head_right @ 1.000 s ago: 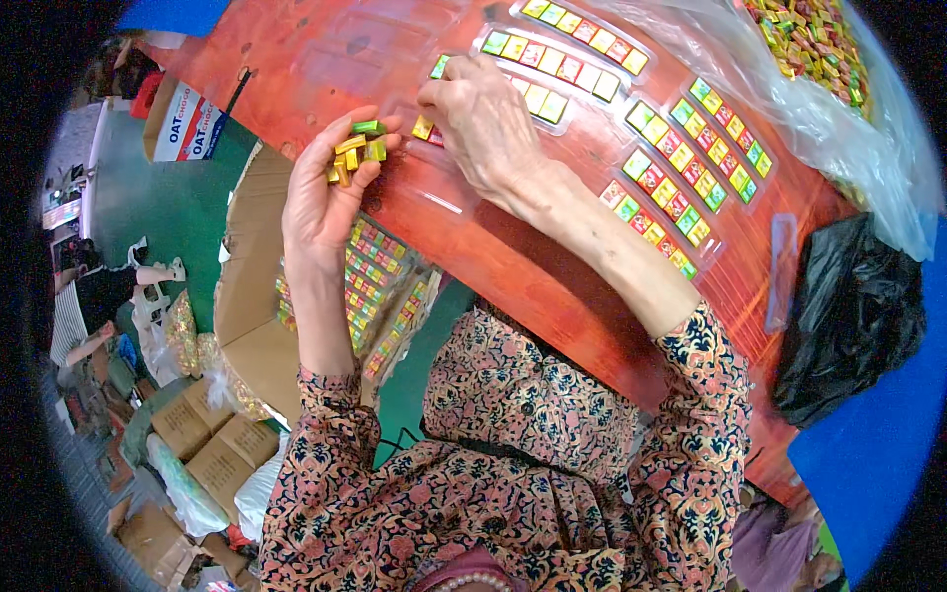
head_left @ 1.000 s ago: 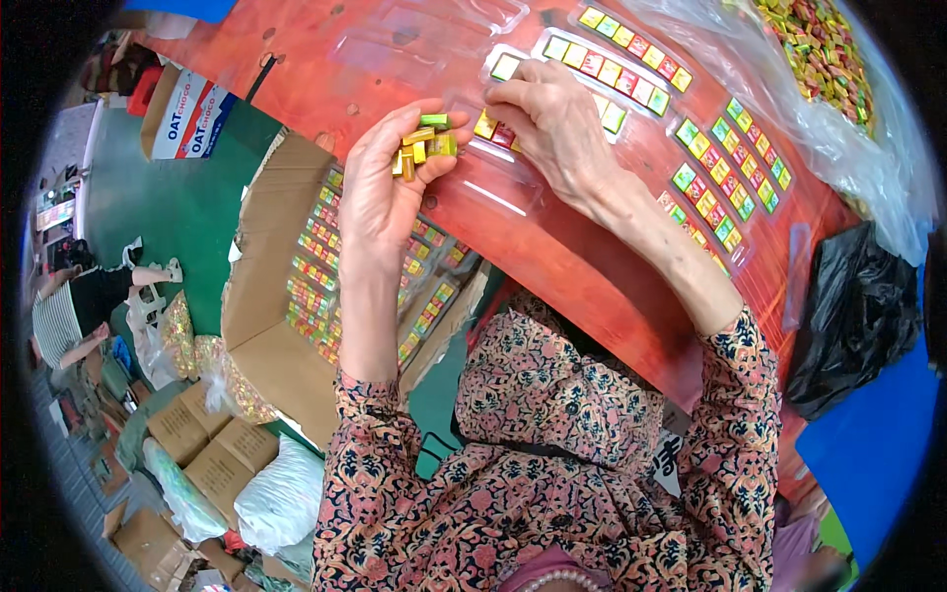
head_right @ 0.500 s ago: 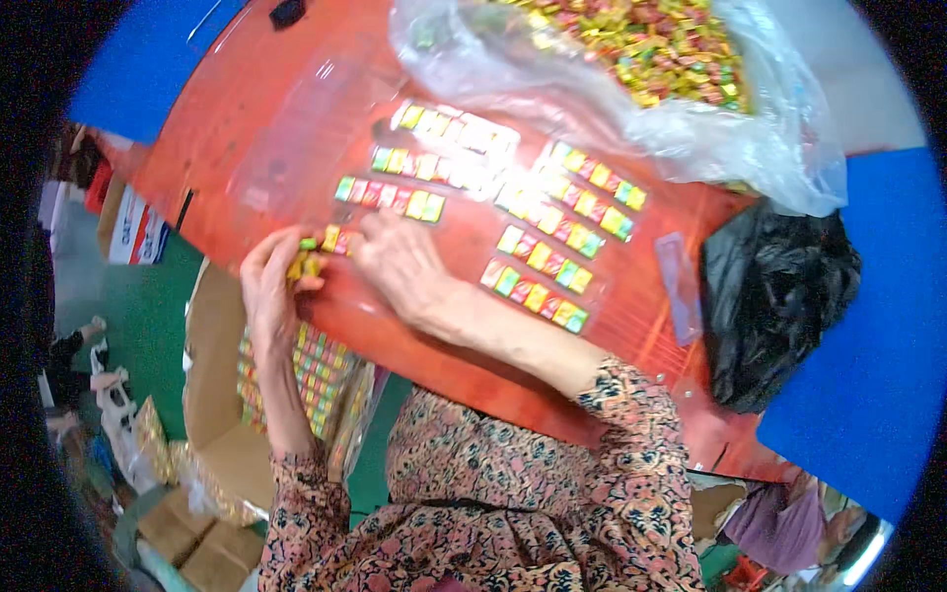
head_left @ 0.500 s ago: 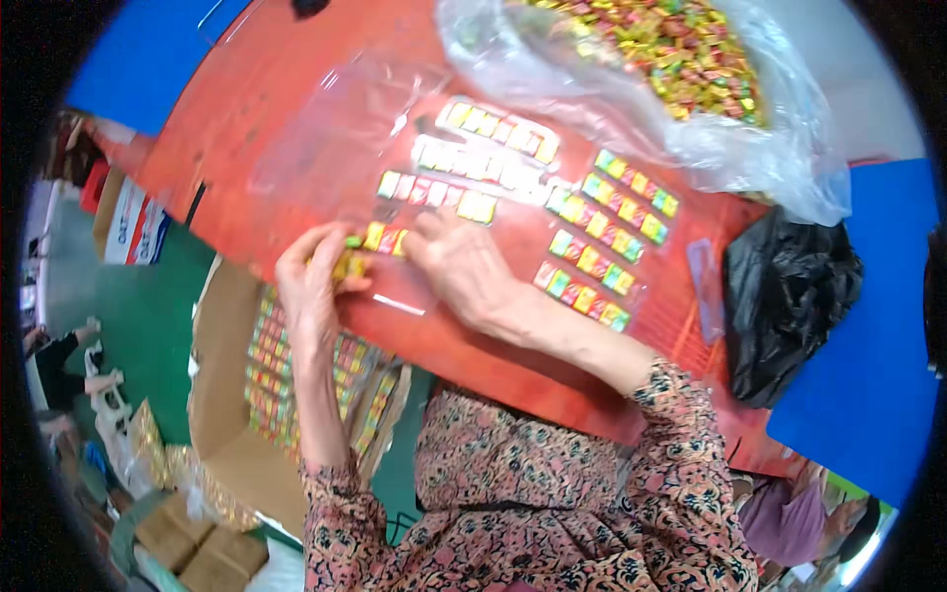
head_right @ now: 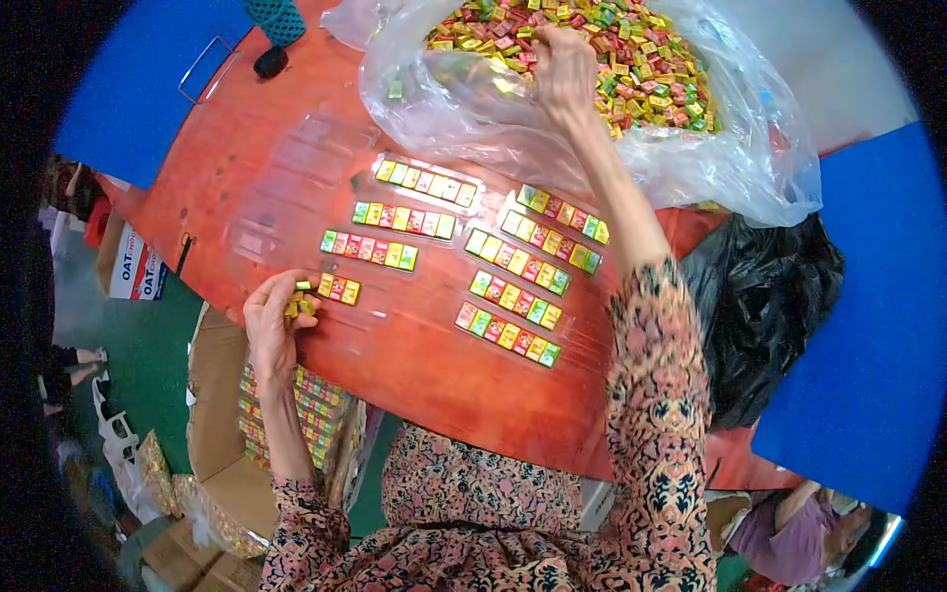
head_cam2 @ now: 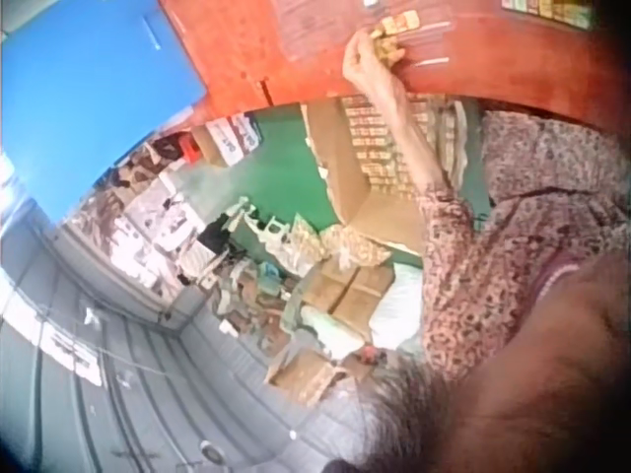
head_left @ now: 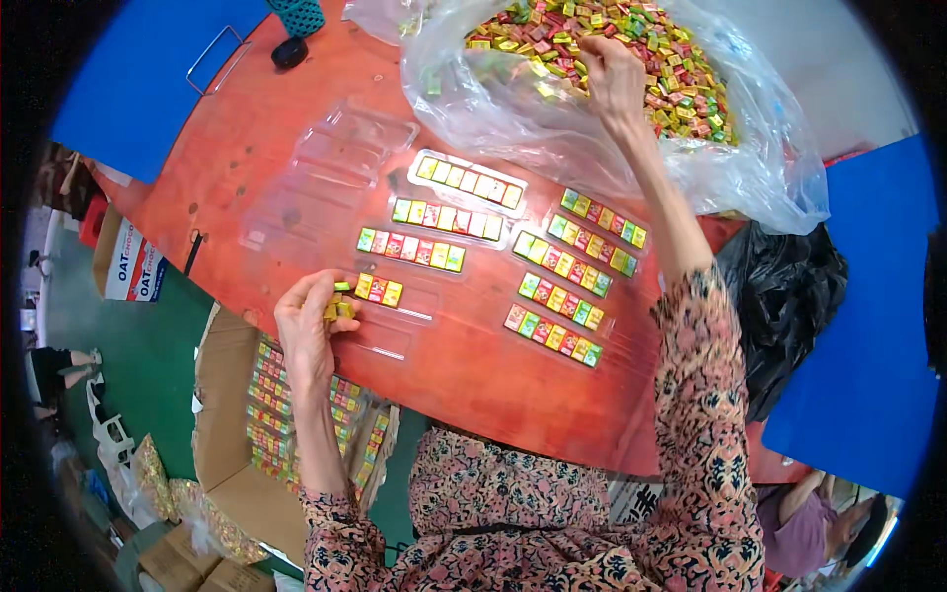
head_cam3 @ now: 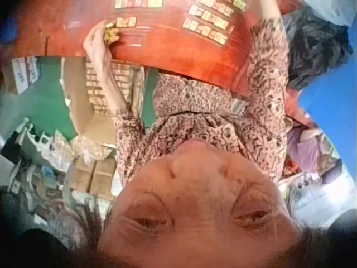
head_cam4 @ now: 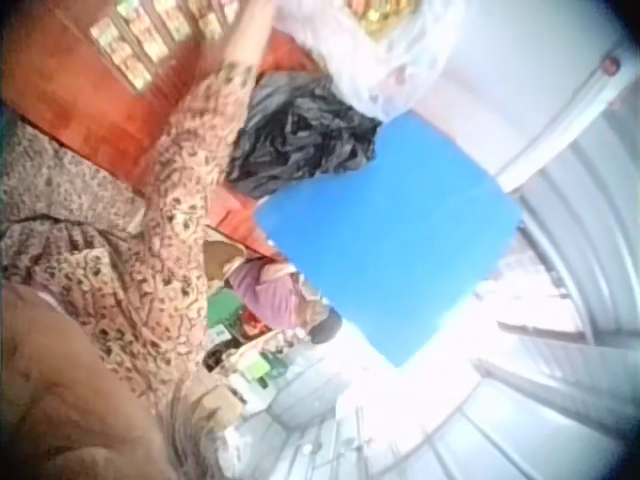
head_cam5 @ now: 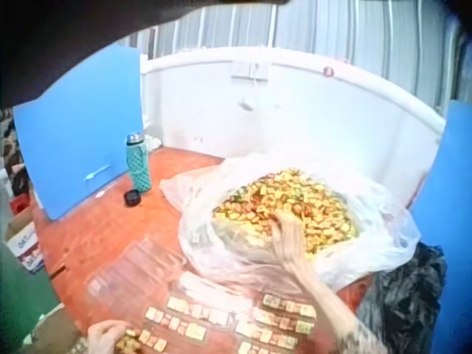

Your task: Sort and arrange small colorful candy packets into organized rows on a red table.

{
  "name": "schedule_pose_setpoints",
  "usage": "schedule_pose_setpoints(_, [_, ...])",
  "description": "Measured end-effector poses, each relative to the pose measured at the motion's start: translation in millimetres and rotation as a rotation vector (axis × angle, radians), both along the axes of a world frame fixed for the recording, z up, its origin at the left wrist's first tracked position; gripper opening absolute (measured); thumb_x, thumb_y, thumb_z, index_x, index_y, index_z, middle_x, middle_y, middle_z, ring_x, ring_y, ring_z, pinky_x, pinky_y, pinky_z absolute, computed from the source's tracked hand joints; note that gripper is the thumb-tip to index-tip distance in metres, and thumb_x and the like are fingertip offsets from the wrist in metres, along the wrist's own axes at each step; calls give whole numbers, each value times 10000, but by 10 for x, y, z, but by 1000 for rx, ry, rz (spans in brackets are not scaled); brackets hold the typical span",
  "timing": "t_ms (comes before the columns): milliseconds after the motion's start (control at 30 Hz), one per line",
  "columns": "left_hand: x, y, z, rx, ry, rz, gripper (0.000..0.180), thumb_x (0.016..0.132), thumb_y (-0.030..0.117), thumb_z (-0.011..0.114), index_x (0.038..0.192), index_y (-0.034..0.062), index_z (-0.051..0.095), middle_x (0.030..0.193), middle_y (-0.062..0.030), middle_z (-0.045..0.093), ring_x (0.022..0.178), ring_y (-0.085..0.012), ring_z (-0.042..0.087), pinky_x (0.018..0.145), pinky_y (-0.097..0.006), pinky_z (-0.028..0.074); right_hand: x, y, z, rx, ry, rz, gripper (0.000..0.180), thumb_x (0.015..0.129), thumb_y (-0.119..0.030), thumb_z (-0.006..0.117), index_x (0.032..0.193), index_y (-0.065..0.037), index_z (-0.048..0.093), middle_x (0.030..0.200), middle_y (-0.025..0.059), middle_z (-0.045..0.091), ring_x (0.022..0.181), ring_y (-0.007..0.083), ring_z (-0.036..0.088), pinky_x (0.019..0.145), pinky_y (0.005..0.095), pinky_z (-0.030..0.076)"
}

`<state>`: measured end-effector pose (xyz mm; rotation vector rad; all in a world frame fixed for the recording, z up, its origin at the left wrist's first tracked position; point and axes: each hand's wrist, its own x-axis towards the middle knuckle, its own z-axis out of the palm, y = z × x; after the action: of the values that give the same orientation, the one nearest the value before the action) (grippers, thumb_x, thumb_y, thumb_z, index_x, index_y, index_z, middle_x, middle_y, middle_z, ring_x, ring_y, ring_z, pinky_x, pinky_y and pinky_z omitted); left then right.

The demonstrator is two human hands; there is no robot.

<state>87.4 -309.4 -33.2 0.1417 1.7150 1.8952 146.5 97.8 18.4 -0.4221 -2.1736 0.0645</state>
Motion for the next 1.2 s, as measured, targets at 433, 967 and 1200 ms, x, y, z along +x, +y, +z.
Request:
schedule_pose_setpoints(433, [-180, -161, -68, 559, -694, 146, 251, 850, 133, 529, 975, -83, 548, 967, -217, 592, 895, -329, 600, 651, -312, 565, -243, 474, -186, 196, -604, 28, 167, 787, -141, 525, 822, 5, 597, 868, 179, 542, 873, 335, 528, 731, 412, 411])
schedule_pose_setpoints(967, [-99, -148, -169, 489, -372, 116, 239, 865, 143, 509, 940, -80, 554, 897, -202, 604, 845, -290, 619, 693, -335, 553, 580, -2284, -81, -1059, -486, 463, 88, 785, -76, 603, 818, 3, 618, 704, 12, 606, 622, 53, 528, 539, 204, 422])
schedule_pose_setpoints(1200, [-89, -72, -140, 308, -152, 84, 246, 867, 169, 511, 950, -59, 556, 897, -171, 612, 831, -261, 626, 664, -319, 562, 437, -2571, -466, -635, -454, 388, 105, 762, -68, 601, 758, 37, 589, 665, 146, 605, 564, 202, 575, 529, 303, 438])
